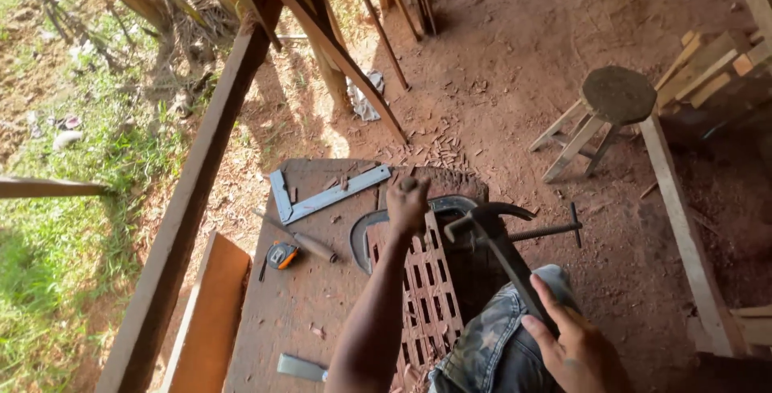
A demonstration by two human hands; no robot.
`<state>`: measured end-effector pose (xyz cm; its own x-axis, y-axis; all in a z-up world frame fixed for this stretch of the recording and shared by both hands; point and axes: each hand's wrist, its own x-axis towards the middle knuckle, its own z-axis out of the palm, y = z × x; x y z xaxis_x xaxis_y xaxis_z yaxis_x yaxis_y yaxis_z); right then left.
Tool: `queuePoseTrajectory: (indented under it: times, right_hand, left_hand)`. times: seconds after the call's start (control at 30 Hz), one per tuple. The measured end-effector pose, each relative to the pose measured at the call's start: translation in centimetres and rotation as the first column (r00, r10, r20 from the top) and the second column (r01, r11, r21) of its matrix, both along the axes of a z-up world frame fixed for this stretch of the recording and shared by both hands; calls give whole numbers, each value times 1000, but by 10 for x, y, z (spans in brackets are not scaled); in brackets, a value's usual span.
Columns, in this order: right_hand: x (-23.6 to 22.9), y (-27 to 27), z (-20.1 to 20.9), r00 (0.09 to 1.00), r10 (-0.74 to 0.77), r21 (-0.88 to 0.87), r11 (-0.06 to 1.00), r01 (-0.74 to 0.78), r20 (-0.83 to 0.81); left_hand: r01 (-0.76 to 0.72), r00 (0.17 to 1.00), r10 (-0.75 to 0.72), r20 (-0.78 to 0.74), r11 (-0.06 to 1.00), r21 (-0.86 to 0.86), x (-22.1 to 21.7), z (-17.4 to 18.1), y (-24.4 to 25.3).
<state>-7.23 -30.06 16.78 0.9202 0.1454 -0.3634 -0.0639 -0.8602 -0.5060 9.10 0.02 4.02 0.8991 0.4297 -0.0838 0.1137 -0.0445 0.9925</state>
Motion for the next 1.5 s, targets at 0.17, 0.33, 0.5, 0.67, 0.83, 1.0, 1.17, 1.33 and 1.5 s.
queuePoseTrajectory:
  times: [0.17,0.33,0.5,0.67,0.83,1.0,1.17,1.33,1.5]
  right_hand:
    - [4,-3,-29,990,-118,248,964,96,76]
    - [-8,-6,-47,963,-137,396,918,34,233]
    - [-7,-2,-29,978,-198,338,927,162,73]
    - [-14,-5,-47,958,-137,266,962,67,253]
    - [-15,-3,-52,962,-122,175,981,80,244]
    - [-11,-7,-55,978,-25,79,997,9,205]
    - [-7,-14,-70,989,-13,65,998,3,150]
    - [-3,-21,-80,999,-37,113,993,35,12]
    - [-1,-28,-91,990,-41,208,978,12,136]
  left_hand:
    - [-74,978,54,201,993,94,-15,-25,-8]
    - [-46,758,-194,623,937,347,-118,-51,-41]
    - [58,754,-439,488,785,617,-190,2,-56]
    - [167,795,-564,226,561,811,-181,14,-28]
    - [-126,854,-335,398,609,783,-146,27,6]
    - [-298,931,217,292,916,269,-106,44,31]
    - [-247,830,246,501,967,-66,-57,13,12]
    - [-197,882,232,411,972,-126,-43,-2,1]
    - [-176,828,122,547,983,48,-57,-16,-5]
